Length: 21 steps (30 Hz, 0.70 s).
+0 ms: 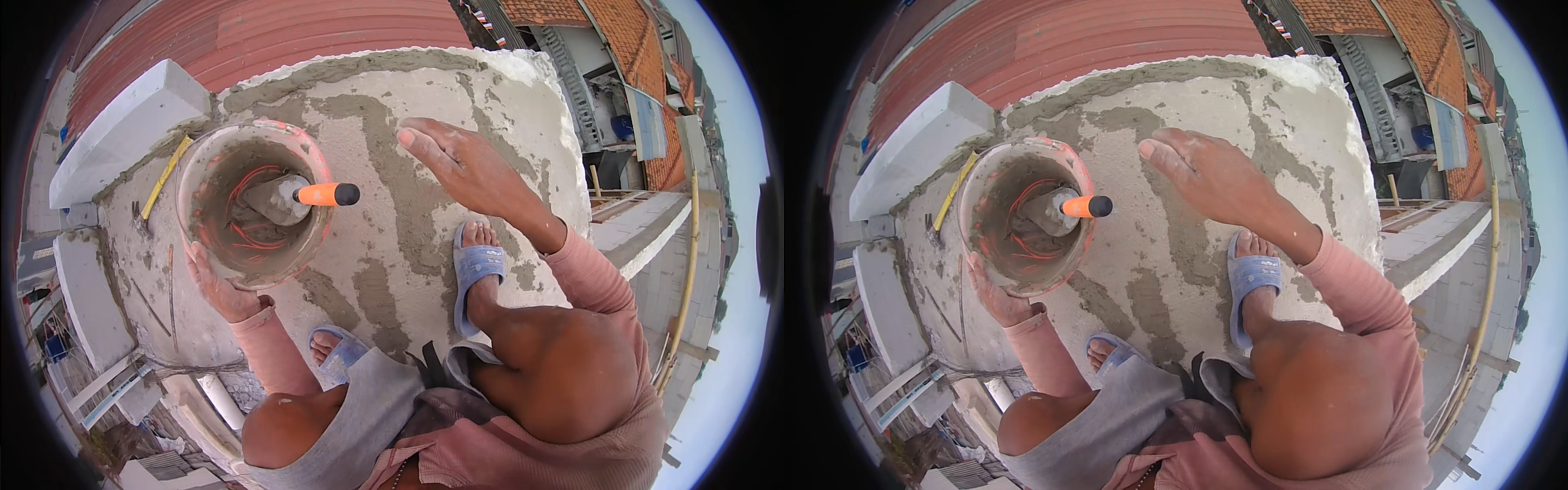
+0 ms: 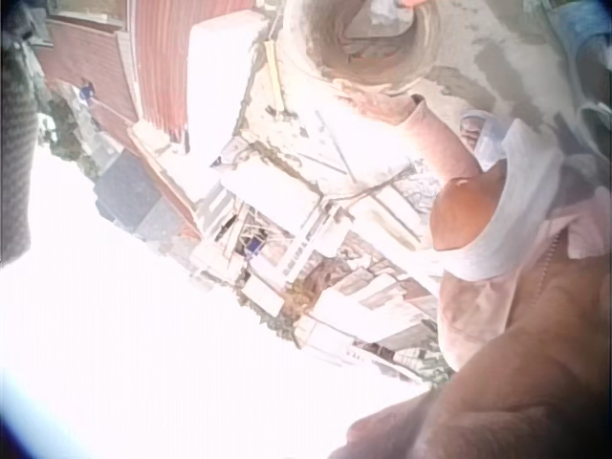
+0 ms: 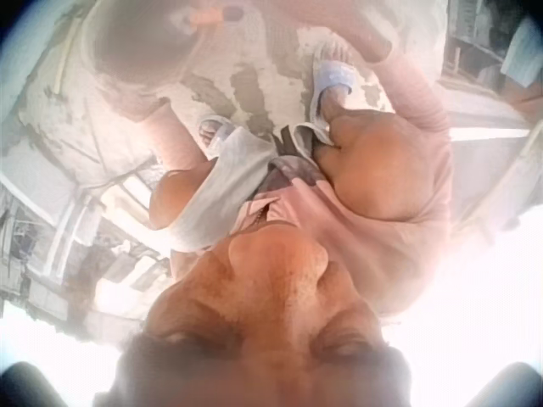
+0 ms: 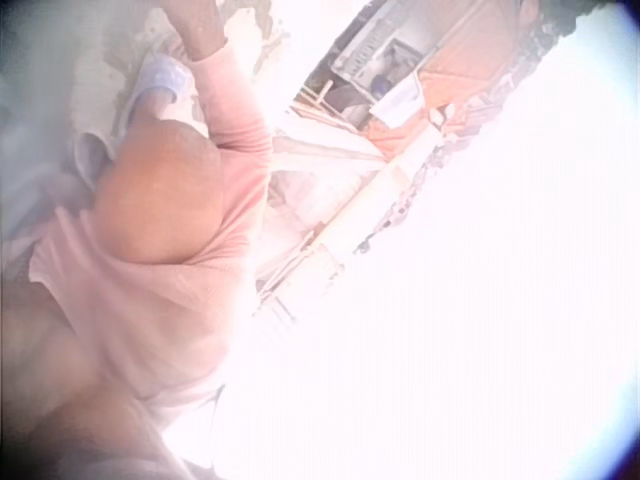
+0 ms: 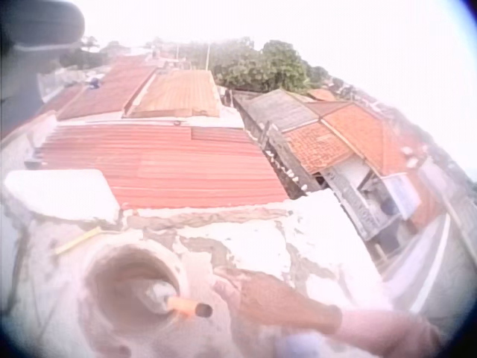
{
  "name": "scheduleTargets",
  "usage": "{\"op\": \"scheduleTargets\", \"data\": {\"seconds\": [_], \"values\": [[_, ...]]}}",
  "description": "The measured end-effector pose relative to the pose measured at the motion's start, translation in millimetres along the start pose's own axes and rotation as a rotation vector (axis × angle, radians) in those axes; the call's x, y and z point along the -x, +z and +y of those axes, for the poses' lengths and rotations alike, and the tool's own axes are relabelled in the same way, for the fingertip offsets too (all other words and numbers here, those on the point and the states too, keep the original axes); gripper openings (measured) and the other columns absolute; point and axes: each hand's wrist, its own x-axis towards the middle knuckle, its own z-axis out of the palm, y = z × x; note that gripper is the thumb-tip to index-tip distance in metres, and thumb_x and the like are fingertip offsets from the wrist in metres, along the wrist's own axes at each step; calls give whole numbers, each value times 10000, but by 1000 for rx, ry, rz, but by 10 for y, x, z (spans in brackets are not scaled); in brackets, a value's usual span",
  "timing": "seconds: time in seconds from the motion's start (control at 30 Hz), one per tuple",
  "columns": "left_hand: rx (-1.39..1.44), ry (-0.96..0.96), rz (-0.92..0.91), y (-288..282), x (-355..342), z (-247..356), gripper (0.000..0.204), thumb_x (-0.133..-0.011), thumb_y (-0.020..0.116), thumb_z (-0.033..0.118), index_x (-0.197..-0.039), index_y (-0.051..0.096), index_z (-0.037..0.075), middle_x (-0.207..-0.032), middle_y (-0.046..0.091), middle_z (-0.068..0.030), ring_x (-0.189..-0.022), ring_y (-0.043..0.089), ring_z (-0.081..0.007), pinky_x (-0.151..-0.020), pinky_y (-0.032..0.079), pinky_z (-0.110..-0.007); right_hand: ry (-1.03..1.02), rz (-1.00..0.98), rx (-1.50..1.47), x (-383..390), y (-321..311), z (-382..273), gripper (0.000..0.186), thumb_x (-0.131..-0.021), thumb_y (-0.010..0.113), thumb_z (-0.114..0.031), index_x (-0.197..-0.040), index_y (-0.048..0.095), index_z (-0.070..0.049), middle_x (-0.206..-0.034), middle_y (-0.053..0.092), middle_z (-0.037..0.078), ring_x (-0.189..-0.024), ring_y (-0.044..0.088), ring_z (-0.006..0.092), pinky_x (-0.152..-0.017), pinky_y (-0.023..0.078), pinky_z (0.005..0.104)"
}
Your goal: The person spreads mortar on a wall edge using a trowel, places a large white brick onto the mortar, and taps it into place with a hammer.
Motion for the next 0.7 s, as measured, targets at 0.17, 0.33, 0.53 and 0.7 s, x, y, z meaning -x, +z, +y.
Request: {"op": "scheduleTargets", "data": {"seconds": [0.17, 0.33, 0.53, 0.7], "values": [[48, -230, 153, -1141, -265, 340, 482, -1089, 519, 238, -1514, 443, 24, -1458, 545, -164, -1343, 533, -266, -1146, 453, -458, 582, -59, -45, 1342, -455, -1, 591, -1085, 450, -502, -1345, 629, -3, -1260, 683, 244, -1178, 647, 398, -1021, 477, 427], [-217, -223, 358, -2046, -450, 730, 456, -1092, 513, 250, -1481, 458, 19, -1442, 554, -162, -1328, 542, -262, -1141, 456, -449, 683, -565, -306, 2389, -415, -164, 587, -1079, 453, -528, -1289, 655, -18, -1197, 706, 193, -1127, 662, 348, -994, 495, 415], [-429, -154, 355, -1747, -421, 967, 429, -1097, 506, 265, -1442, 477, 12, -1422, 564, -159, -1310, 552, -257, -1135, 458, -439, 721, -745, -511, 2882, -498, 670, 588, -1072, 457, -558, -1222, 686, -37, -1121, 732, 131, -1066, 681, 287, -961, 517, 400], [-569, 10, 147, -399, -126, 1097, 411, -1100, 500, 277, -1410, 492, 7, -1405, 573, -156, -1295, 561, -253, -1130, 461, -430, 685, -203, -656, 3278, -221, 1407, 598, -1064, 456, -585, -1118, 705, -44, -999, 724, 122, -970, 686, 270, -879, 525, 406]]}}
